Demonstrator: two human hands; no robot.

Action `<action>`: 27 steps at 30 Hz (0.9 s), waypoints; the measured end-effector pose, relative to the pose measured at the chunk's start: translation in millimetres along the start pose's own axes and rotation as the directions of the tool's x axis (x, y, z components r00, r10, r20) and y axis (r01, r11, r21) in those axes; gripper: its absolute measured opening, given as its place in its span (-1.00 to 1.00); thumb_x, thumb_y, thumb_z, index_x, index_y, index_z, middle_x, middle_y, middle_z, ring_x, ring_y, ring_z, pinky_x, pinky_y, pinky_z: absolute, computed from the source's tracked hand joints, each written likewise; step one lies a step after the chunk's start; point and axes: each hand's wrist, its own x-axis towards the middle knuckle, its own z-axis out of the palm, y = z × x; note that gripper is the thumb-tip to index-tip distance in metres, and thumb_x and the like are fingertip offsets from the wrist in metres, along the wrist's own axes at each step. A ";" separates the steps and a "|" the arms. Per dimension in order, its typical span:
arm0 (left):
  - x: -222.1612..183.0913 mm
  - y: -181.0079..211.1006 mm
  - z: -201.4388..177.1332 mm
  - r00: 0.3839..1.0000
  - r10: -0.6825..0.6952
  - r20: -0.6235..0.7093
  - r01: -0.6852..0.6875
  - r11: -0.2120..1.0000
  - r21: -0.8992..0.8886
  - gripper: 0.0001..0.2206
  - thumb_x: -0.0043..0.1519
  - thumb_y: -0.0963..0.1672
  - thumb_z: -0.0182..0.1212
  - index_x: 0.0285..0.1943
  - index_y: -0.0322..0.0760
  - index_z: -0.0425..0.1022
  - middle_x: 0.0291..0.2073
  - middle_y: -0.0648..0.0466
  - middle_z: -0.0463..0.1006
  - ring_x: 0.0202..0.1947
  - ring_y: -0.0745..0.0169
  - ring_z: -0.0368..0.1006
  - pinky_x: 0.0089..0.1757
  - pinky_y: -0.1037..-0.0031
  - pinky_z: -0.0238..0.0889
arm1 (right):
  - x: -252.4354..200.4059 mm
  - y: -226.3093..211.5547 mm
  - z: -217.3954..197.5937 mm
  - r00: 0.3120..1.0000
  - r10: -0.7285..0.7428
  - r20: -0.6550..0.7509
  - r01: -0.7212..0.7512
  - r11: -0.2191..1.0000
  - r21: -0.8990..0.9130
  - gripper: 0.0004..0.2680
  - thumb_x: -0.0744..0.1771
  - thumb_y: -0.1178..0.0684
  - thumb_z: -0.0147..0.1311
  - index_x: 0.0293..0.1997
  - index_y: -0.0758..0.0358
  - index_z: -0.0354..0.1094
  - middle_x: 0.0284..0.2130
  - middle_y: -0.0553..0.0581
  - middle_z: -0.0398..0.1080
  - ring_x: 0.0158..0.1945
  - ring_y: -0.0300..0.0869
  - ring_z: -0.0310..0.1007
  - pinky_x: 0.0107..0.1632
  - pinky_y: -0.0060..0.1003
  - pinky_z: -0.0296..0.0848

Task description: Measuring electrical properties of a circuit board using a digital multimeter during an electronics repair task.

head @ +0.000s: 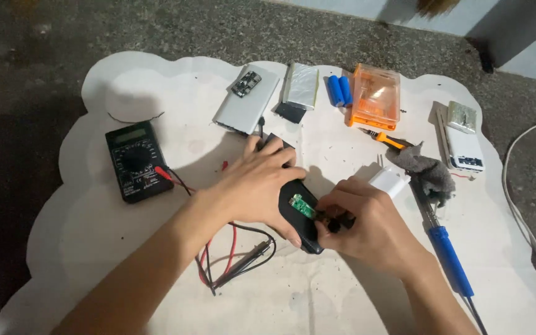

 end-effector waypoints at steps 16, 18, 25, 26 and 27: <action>-22.6 28.5 3.2 0.943 -0.311 -0.118 0.307 0.950 -0.049 -0.09 0.01 0.36 0.26 0.26 -0.37 0.43 0.02 -0.17 0.38 0.09 -0.13 0.21 0.06 0.02 0.05 | 3.4 22.6 5.5 0.986 0.115 -0.123 -0.093 0.980 0.174 -0.83 0.20 0.13 0.35 -0.24 0.40 0.55 -0.49 0.31 0.52 -0.34 0.09 0.57 -0.31 -0.18 0.54; -22.0 24.9 -1.9 0.912 -0.372 -0.172 0.373 0.927 -0.028 -0.16 0.03 0.32 0.30 0.25 -0.32 0.44 0.04 -0.09 0.36 0.11 -0.08 0.20 0.02 0.07 0.11 | 3.8 20.0 3.9 0.977 0.172 -0.124 -0.135 0.955 0.266 -0.84 0.24 0.16 0.30 -0.16 0.35 0.56 -0.43 0.32 0.56 -0.33 0.01 0.56 -0.31 -0.20 0.53; -38.3 8.8 -4.7 0.958 -0.286 -0.036 0.278 0.949 -0.150 -0.25 0.07 0.14 0.43 0.40 -0.26 0.37 0.25 -0.05 0.37 0.30 -0.02 0.16 0.13 0.08 0.12 | 6.9 19.3 -2.5 0.975 0.196 -0.108 -0.157 0.943 0.293 -0.82 0.28 0.23 0.22 -0.06 0.32 0.58 -0.38 0.32 0.59 -0.29 0.01 0.59 -0.28 -0.21 0.54; -40.8 8.6 -7.8 0.960 -0.280 -0.020 0.269 0.939 -0.216 -0.28 0.06 0.12 0.45 0.36 -0.28 0.42 0.21 -0.03 0.44 0.27 0.03 0.22 0.13 0.13 0.14 | 6.3 19.9 -1.7 0.977 0.183 -0.108 -0.144 0.944 0.297 -0.83 0.29 0.23 0.21 -0.05 0.33 0.57 -0.38 0.33 0.59 -0.29 0.02 0.59 -0.29 -0.20 0.54; -43.1 8.1 -10.6 0.962 -0.272 -0.005 0.260 0.924 -0.281 -0.31 0.05 0.10 0.48 0.31 -0.30 0.48 0.17 -0.01 0.50 0.24 0.07 0.29 0.12 0.19 0.17 | 5.9 20.8 -0.7 0.979 0.171 -0.108 -0.131 0.945 0.301 -0.84 0.29 0.22 0.21 -0.05 0.33 0.57 -0.38 0.34 0.58 -0.29 0.03 0.59 -0.30 -0.20 0.54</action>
